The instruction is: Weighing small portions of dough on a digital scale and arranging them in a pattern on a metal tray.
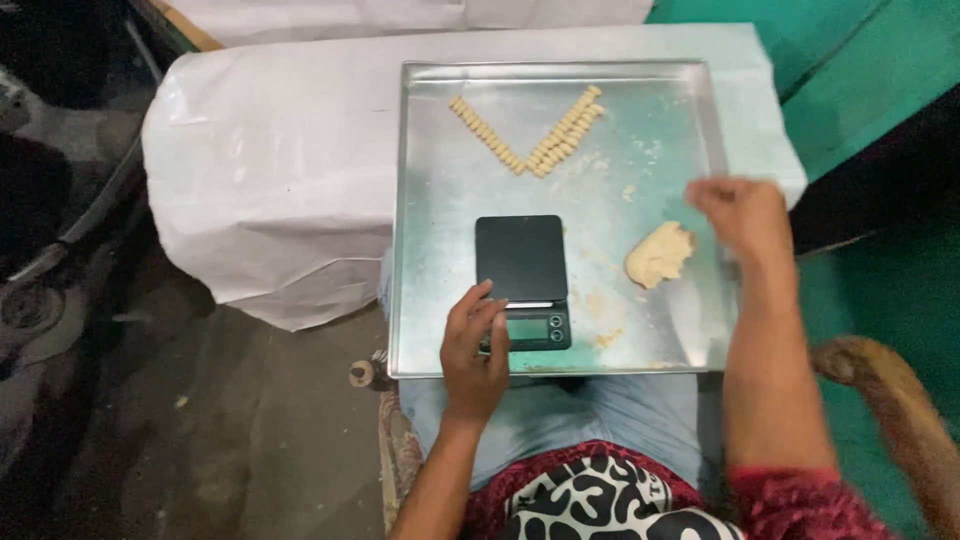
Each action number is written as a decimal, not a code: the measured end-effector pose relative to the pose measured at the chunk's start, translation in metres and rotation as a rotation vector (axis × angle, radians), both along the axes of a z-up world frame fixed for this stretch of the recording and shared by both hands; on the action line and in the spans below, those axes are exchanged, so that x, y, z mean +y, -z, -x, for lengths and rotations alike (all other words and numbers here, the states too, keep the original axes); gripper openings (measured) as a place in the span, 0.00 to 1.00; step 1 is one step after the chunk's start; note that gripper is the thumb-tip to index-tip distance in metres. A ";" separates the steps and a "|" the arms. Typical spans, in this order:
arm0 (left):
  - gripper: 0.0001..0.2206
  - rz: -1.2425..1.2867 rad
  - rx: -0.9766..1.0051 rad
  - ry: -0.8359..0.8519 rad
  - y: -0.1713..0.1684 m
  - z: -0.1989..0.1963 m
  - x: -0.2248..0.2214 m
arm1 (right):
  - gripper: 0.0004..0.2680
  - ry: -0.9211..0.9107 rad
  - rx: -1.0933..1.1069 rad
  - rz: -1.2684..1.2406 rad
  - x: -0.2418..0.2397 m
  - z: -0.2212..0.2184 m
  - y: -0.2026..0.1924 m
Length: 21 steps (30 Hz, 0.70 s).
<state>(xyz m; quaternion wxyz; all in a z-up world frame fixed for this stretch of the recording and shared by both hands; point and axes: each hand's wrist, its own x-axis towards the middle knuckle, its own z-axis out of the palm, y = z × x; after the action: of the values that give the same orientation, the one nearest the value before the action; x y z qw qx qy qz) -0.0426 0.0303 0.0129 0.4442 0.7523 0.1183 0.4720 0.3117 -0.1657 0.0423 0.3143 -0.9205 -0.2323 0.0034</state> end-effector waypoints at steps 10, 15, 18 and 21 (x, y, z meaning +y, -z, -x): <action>0.07 0.038 0.126 -0.106 -0.002 -0.002 -0.006 | 0.14 0.099 0.250 -0.406 -0.030 0.076 0.024; 0.07 0.022 0.100 -0.106 0.002 -0.004 -0.006 | 0.11 0.087 0.281 -0.434 -0.026 0.072 0.022; 0.07 0.012 0.102 -0.112 0.000 -0.004 -0.006 | 0.09 0.141 0.272 -0.417 -0.025 0.065 0.030; 0.07 0.028 0.095 -0.108 -0.001 -0.005 -0.007 | 0.08 0.186 0.246 -0.382 -0.032 0.053 0.049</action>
<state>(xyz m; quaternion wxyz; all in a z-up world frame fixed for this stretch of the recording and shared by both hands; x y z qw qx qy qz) -0.0380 0.0237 0.0141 0.4227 0.7600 0.1861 0.4573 0.2591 -0.1977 -0.0070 0.5073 -0.8545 -0.1027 0.0427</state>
